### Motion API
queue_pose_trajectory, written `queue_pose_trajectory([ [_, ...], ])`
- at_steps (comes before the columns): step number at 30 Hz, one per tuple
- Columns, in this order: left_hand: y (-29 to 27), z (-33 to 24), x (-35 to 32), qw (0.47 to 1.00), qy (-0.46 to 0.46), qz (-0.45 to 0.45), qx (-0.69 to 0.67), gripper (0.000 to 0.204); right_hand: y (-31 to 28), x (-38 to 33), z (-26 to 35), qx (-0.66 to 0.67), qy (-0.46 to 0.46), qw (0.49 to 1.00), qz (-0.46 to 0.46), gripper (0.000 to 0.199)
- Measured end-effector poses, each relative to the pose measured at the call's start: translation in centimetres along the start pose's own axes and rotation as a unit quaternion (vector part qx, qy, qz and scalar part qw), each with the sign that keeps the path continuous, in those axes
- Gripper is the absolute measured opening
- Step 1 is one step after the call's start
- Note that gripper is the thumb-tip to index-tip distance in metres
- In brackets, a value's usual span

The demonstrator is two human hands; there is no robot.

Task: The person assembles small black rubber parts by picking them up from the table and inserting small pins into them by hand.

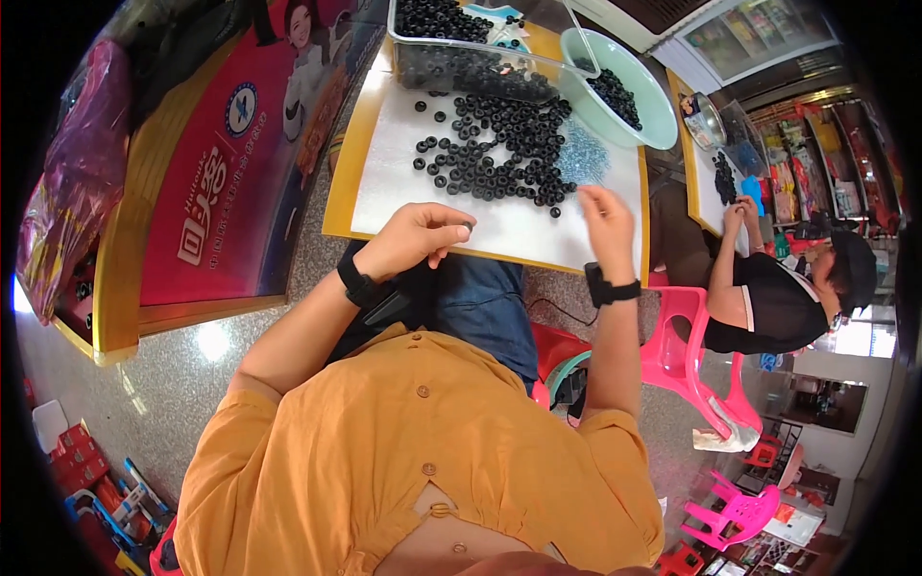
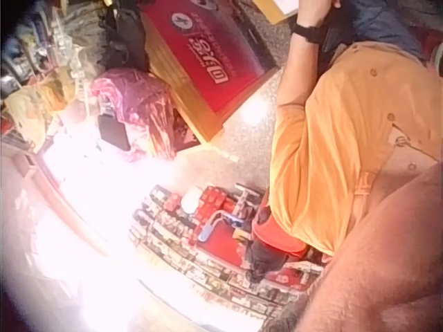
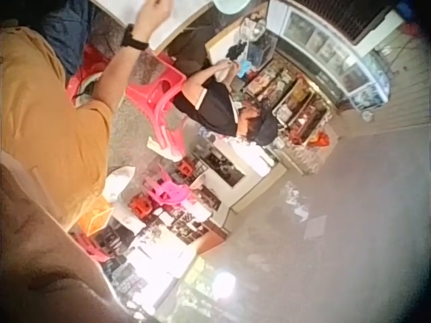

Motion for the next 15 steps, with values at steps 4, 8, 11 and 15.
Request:
queue_pose_trajectory([
  [4, 0.2, -0.2, 0.1, 0.999, 0.012, -0.002, 0.035, 0.029, -3.8, 2.7, -5.5, -0.099, 0.033, 0.994, -0.025, 0.019],
  [8, 0.6, -0.4, -0.2, 0.998, 0.018, -0.011, 0.055, 0.029, -4.2, 3.9, -6.8, -0.146, 0.06, 0.987, -0.02, 0.026],
  [11, 0.3, -0.1, -0.4, 0.999, 0.014, -0.008, 0.043, 0.03, -4.7, 4.2, -7.2, -0.212, 0.016, 0.976, 0.042, 0.024],
  [15, 0.3, -0.1, -0.2, 0.999, 0.007, 0.005, 0.05, 0.03, -6.1, 3.4, -8.2, -0.01, 0.13, 0.991, 0.028, 0.025],
])
Point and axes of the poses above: each hand's wrist, its own x-axis towards the middle knuckle, its own y-axis out of the palm, z = x × y, the point moved 1 cm from there along x, towards the middle knuckle, and after that the axes turned 9 degrees about x, right-handed, at the moved point
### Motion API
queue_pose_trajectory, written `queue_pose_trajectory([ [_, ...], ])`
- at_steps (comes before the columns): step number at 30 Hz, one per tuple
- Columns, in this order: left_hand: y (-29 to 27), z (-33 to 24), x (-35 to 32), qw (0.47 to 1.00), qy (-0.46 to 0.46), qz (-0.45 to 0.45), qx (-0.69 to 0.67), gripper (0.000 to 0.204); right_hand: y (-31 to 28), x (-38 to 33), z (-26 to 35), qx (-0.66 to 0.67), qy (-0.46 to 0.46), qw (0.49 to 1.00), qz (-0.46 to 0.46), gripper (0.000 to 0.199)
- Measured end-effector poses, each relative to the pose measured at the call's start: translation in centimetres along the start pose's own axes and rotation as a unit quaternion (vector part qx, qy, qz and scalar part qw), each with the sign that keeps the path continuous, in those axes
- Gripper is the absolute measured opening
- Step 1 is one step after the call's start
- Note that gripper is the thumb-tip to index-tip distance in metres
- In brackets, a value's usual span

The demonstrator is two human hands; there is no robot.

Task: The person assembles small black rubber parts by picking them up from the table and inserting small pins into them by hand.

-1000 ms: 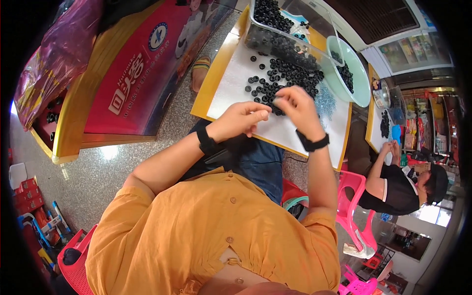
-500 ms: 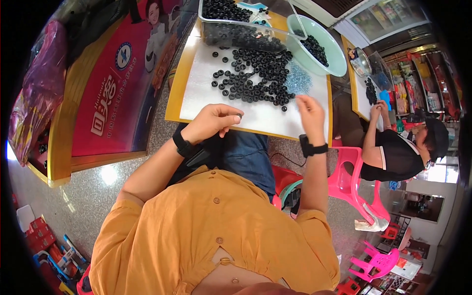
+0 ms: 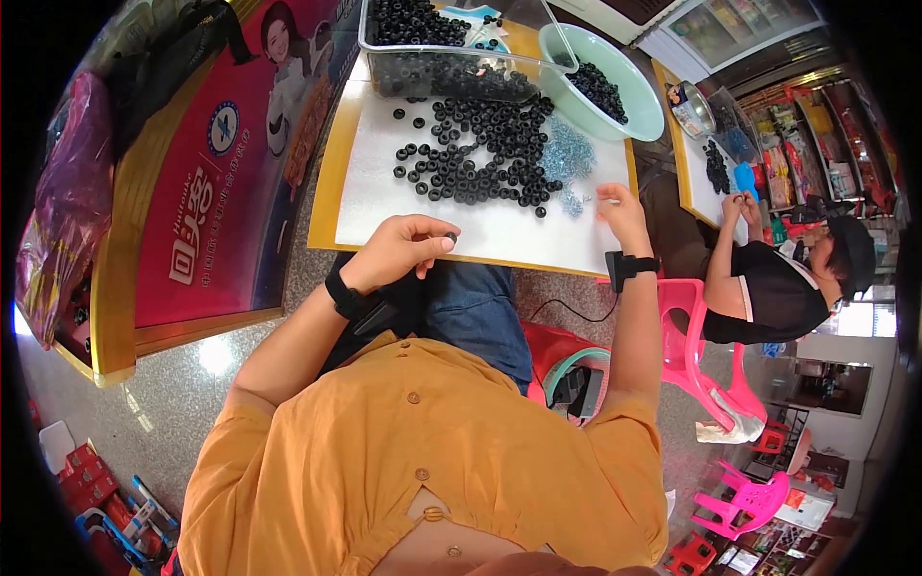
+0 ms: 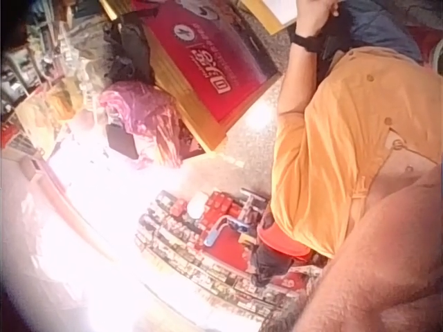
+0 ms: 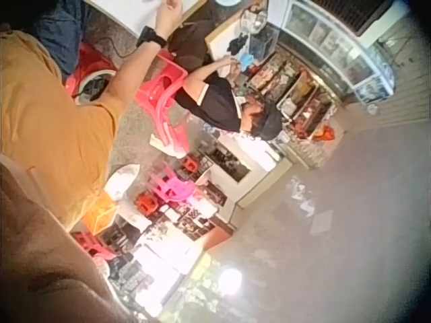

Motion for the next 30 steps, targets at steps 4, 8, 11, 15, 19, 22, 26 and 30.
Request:
queue_pose_trajectory([
  [4, 0.1, -0.2, 0.1, 1.0, 0.003, -0.005, 0.0, 0.031, -0.2, 0.0, 0.1, 0.053, 0.055, 0.997, 0.0, 0.023],
  [8, -0.1, 0.2, 0.3, 1.0, 0.001, -0.002, -0.006, 0.031, 0.4, -0.8, 1.2, 0.01, 0.062, 0.998, 0.012, 0.021],
  [11, -0.1, -0.1, 0.2, 1.0, 0.004, 0.003, 0.005, 0.031, 0.6, -1.5, 1.3, -0.093, -0.112, 0.989, 0.012, 0.02],
  [15, 0.0, -0.1, 0.0, 1.0, -0.002, -0.013, -0.005, 0.029, 1.8, -2.0, 2.1, -0.075, -0.084, 0.994, -0.016, 0.017],
  [19, 0.4, -0.7, -0.1, 0.989, -0.022, 0.012, -0.143, 0.031, 5.1, -6.2, 7.5, 0.1, -0.051, 0.993, 0.03, 0.013],
  [22, 0.8, -0.7, -0.2, 0.984, -0.032, 0.025, -0.175, 0.031, 9.4, -9.9, 11.2, 0.089, -0.139, 0.981, 0.1, 0.013],
  [26, 1.6, -1.8, -0.8, 0.995, -0.001, -0.009, -0.098, 0.028, 13.5, -11.8, 13.9, 0.096, -0.213, 0.965, 0.117, 0.014],
  [30, 1.3, -1.4, -0.7, 0.994, 0.055, -0.09, -0.015, 0.019, 15.5, -11.9, 13.8, 0.141, -0.214, 0.959, 0.122, 0.013],
])
Point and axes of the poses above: each hand's wrist, its own x-axis towards the middle knuckle, its own y-axis out of the palm, z = x × y, the point moved 1 cm from there along x, towards the middle knuckle, and after that the axes turned 9 degrees about x, right-handed, at the moved point
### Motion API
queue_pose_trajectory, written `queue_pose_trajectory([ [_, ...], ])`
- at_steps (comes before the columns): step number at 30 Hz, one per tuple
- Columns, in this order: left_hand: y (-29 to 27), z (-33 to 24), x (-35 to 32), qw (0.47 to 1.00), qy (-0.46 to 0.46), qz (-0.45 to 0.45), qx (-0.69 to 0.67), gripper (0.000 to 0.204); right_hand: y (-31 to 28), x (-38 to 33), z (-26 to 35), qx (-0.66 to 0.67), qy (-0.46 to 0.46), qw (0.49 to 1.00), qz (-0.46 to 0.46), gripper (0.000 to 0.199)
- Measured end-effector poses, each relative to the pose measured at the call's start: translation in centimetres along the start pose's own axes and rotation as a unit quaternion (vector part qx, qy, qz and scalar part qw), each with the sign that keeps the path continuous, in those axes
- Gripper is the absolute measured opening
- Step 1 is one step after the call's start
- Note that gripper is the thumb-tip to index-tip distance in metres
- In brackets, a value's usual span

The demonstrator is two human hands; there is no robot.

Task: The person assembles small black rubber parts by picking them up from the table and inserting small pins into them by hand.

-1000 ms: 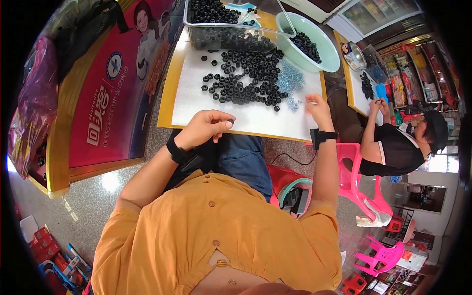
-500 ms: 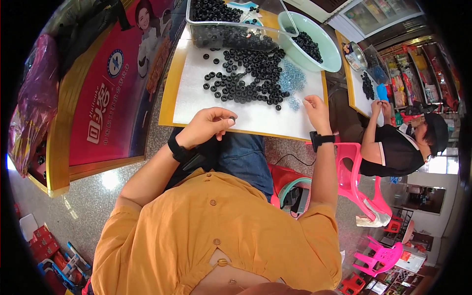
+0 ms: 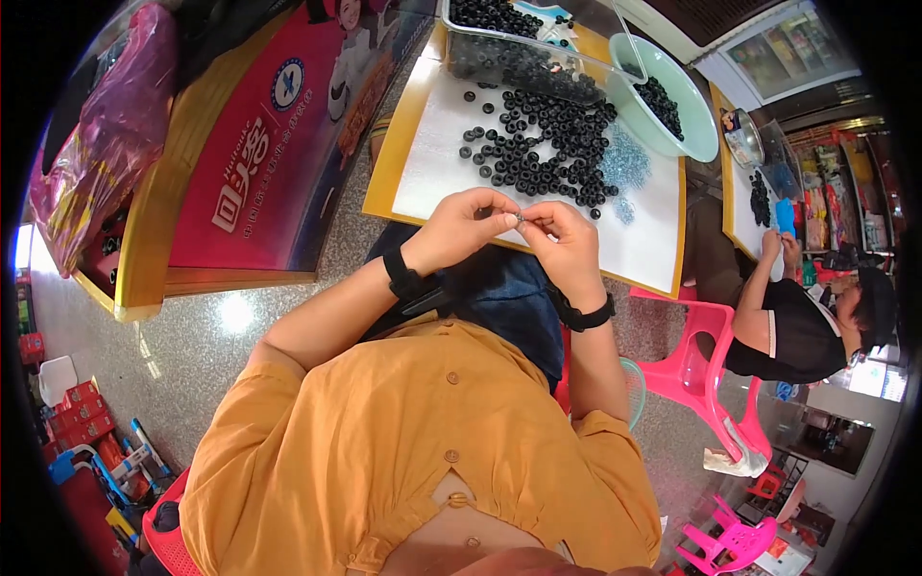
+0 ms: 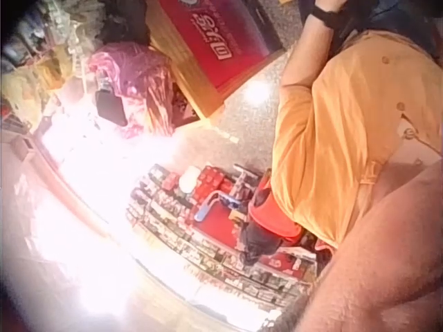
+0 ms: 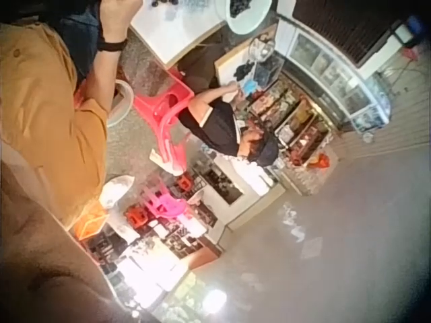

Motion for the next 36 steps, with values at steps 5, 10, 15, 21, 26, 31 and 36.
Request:
queue_pose_trajectory([
  [5, -0.6, 1.2, 0.6, 0.978, 0.155, -0.09, 0.111, 0.014, 0.8, -0.3, -0.7, 0.174, 0.091, 0.981, -0.003, 0.013],
  [10, -0.6, -0.1, 0.1, 0.956, 0.199, -0.101, 0.19, 0.014, 1.7, -0.5, -0.9, 0.308, 0.242, 0.92, 0.0, 0.031],
  [15, -0.3, -0.5, -0.1, 0.931, 0.218, -0.103, 0.275, 0.01, 2.3, -0.7, -1.4, 0.279, 0.243, 0.929, -0.021, 0.032],
  [21, 0.1, 0.1, 0.0, 0.915, 0.243, -0.1, 0.306, 0.011, 2.5, -0.9, -2.4, 0.022, 0.016, 0.999, -0.038, 0.028],
  [26, 0.0, 1.0, 0.3, 0.924, 0.223, -0.096, 0.295, 0.017, 2.2, -0.4, -1.8, -0.034, -0.069, 0.996, -0.033, 0.016],
  [31, -0.3, 1.1, 0.4, 0.95, 0.15, -0.065, 0.266, 0.026, 0.9, -0.2, -2.0, -0.08, -0.043, 0.992, -0.084, 0.01],
  [36, -0.4, 0.4, 0.4, 0.962, 0.115, -0.056, 0.242, 0.027, -1.1, -0.2, -4.6, -0.231, -0.042, 0.962, -0.14, 0.016],
])
Point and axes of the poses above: each hand's wrist, its own x-axis towards the middle knuckle, its own y-axis out of the palm, z = x × y, the point moved 1 cm from there along x, towards the middle knuckle, and after that the axes turned 9 degrees about x, right-handed, at the moved point
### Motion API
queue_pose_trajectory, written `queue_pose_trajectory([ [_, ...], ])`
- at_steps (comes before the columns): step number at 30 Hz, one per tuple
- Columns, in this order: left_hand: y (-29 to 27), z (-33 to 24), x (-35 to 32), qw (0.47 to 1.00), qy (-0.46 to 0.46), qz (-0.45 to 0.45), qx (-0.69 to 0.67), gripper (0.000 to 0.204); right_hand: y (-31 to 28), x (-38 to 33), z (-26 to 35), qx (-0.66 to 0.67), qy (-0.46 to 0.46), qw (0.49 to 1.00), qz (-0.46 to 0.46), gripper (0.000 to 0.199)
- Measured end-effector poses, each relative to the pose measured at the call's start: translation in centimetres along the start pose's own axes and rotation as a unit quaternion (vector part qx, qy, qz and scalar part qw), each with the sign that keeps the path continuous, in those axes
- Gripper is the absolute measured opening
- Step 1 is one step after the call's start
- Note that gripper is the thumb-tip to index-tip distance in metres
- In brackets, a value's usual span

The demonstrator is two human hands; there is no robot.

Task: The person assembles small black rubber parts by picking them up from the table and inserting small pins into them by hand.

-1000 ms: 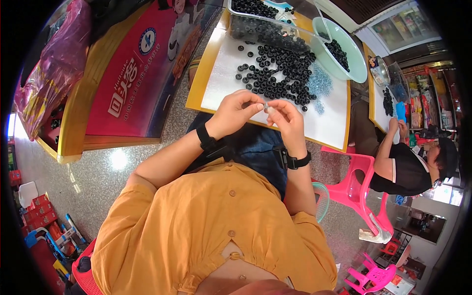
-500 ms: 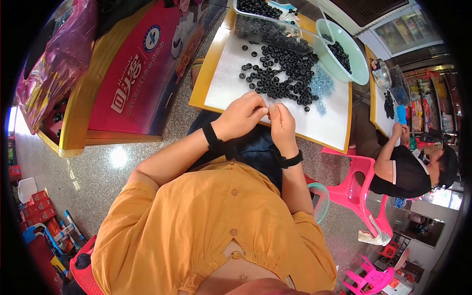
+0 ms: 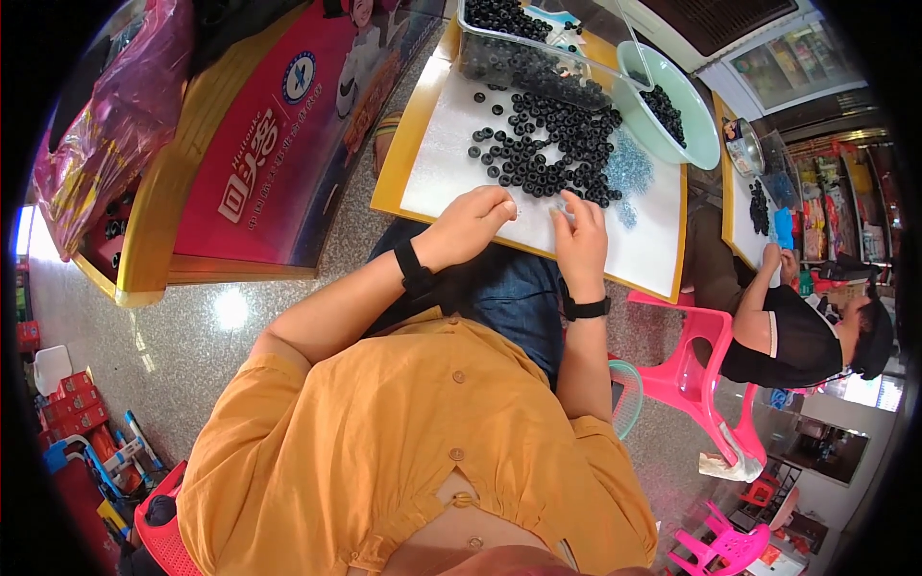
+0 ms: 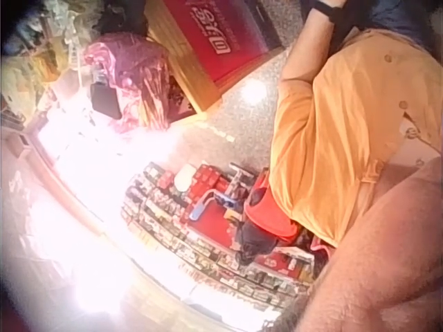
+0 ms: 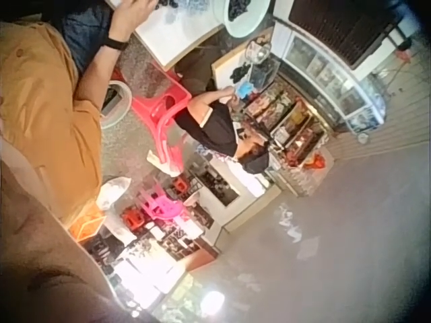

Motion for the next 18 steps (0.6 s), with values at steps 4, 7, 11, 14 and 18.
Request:
queue_pose_trajectory([
  [4, 0.3, 0.1, 0.1, 0.997, 0.051, -0.046, 0.024, 0.024, 0.3, -0.4, 3.4, 0.15, 0.046, 0.987, 0.025, 0.015],
  [7, 0.4, 0.2, 0.0, 0.992, 0.081, -0.073, 0.064, 0.02, 1.9, -1.1, 4.5, 0.337, 0.179, 0.922, 0.064, 0.017],
  [11, 0.4, 1.0, 0.0, 0.993, 0.067, -0.083, 0.044, 0.02, 2.1, -1.7, 5.0, 0.395, 0.19, 0.896, 0.065, 0.016],
  [14, 0.3, 0.8, 0.1, 1.0, 0.019, -0.019, 0.011, 0.02, 2.5, -2.0, 3.9, 0.345, 0.162, 0.923, 0.046, 0.014],
  [18, -0.2, 0.4, 0.1, 0.936, -0.183, 0.092, -0.287, 0.036, 0.9, -0.9, 3.5, 0.164, 0.048, 0.985, 0.016, 0.011],
])
Point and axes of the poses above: each hand's wrist, its own x-axis towards the middle knuckle, its own y-axis out of the palm, z = x × y, the point moved 1 cm from there along x, towards the middle knuckle, and after that the axes turned 9 degrees about x, right-handed, at the moved point
